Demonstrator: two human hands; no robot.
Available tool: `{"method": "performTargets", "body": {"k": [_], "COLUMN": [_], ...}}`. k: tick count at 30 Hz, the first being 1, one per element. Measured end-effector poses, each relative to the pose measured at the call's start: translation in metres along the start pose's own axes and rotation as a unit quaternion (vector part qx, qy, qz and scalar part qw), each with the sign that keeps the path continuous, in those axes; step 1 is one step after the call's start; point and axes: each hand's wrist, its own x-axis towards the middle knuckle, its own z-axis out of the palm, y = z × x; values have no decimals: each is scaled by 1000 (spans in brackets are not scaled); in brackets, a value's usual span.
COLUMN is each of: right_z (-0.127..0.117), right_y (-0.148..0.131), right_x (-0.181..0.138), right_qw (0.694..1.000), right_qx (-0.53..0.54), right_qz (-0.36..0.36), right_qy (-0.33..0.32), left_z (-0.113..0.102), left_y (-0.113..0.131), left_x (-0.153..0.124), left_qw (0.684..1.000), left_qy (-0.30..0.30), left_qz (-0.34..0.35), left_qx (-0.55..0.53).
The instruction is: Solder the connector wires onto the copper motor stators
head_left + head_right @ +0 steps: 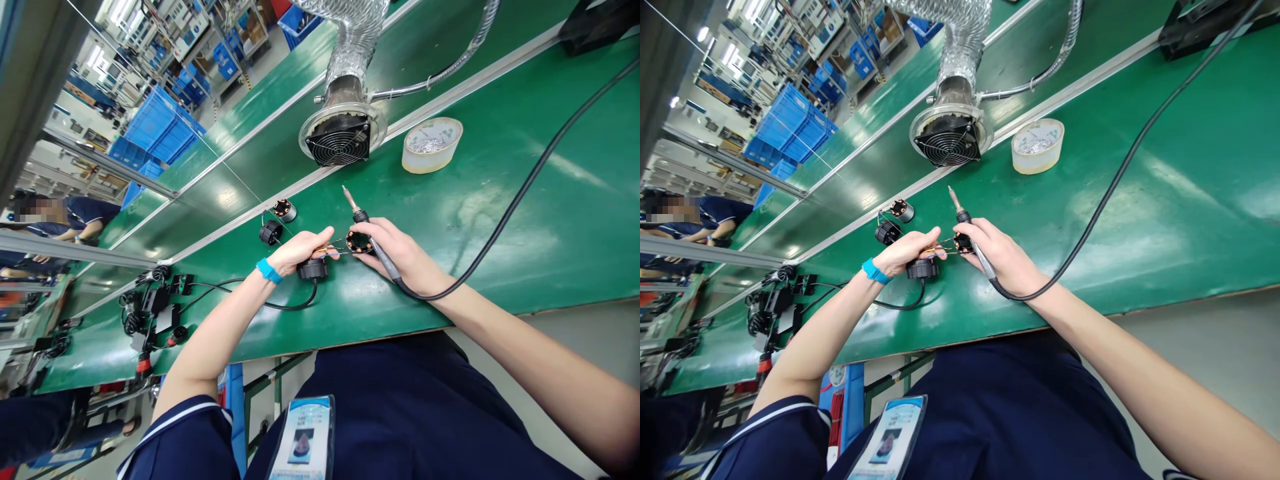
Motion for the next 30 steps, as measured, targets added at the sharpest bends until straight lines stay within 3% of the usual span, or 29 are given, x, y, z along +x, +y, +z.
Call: {"method": "performTargets", "body": {"k": [8,14,22,30], "right_z": [-1,-1,0,0], "right_y": [0,1,1,5], "right_x": [1,-1,-1,-3], "right_qw": [1000,1000,1000,1000], "right_qx": [2,3,5,9], "right_qz": [3,6,-1,15], "right_qy": [2,-2,3,5], "left_z": [-4,-4,-11,-8], "left_y": [-3,-5,-2,-2], "left_x": [-1,-5,-3,0], "left_qw": [998,997,993,996], "left_qy": [-16,22,-53,-42], "left_qz": [-9,-32,-28,-16], "left_qx": [-52,-71,-105,-72]}}
